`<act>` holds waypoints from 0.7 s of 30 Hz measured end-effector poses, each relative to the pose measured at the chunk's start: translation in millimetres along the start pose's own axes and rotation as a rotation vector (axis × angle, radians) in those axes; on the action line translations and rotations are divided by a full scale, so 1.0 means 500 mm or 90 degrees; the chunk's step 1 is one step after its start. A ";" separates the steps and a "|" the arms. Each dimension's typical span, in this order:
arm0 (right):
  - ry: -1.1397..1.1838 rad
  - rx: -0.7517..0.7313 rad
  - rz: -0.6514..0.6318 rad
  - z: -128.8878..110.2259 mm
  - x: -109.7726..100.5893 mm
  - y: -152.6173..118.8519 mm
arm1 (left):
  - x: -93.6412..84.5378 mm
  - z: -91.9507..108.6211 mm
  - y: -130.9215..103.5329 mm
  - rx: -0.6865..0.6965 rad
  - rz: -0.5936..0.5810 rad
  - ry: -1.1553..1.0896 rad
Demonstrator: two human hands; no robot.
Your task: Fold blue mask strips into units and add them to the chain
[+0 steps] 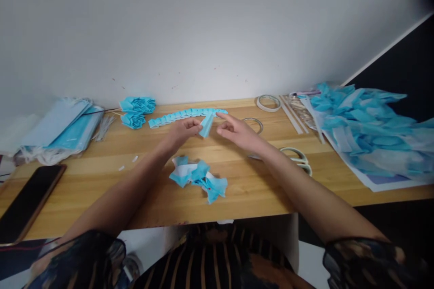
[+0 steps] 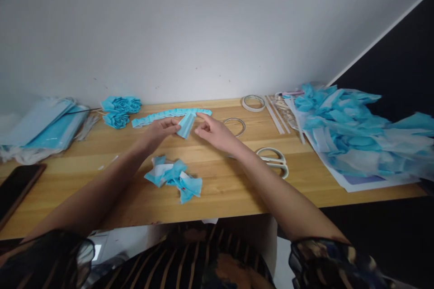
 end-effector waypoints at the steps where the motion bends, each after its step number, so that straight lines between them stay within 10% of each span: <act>1: 0.061 0.043 -0.007 0.009 0.006 0.010 | 0.006 -0.003 -0.002 -0.022 -0.009 -0.053; 10: 0.250 0.093 -0.051 0.009 0.038 -0.002 | 0.036 -0.002 -0.031 -0.018 -0.109 -0.109; 16: 0.176 0.016 0.080 -0.006 -0.010 -0.002 | 0.004 0.008 -0.029 0.017 -0.003 -0.080; 21: 0.131 -0.102 0.136 -0.049 -0.032 -0.014 | 0.004 -0.034 -0.029 -0.129 0.013 -0.290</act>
Point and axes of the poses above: each hand's wrist, its own y-axis towards the middle knuckle, its own x-axis out of the palm, z = x × y, the point moved 10 cm from there along y, towards the middle knuckle, and after that the axes turned 12 degrees about z, right-handed, at the moved point
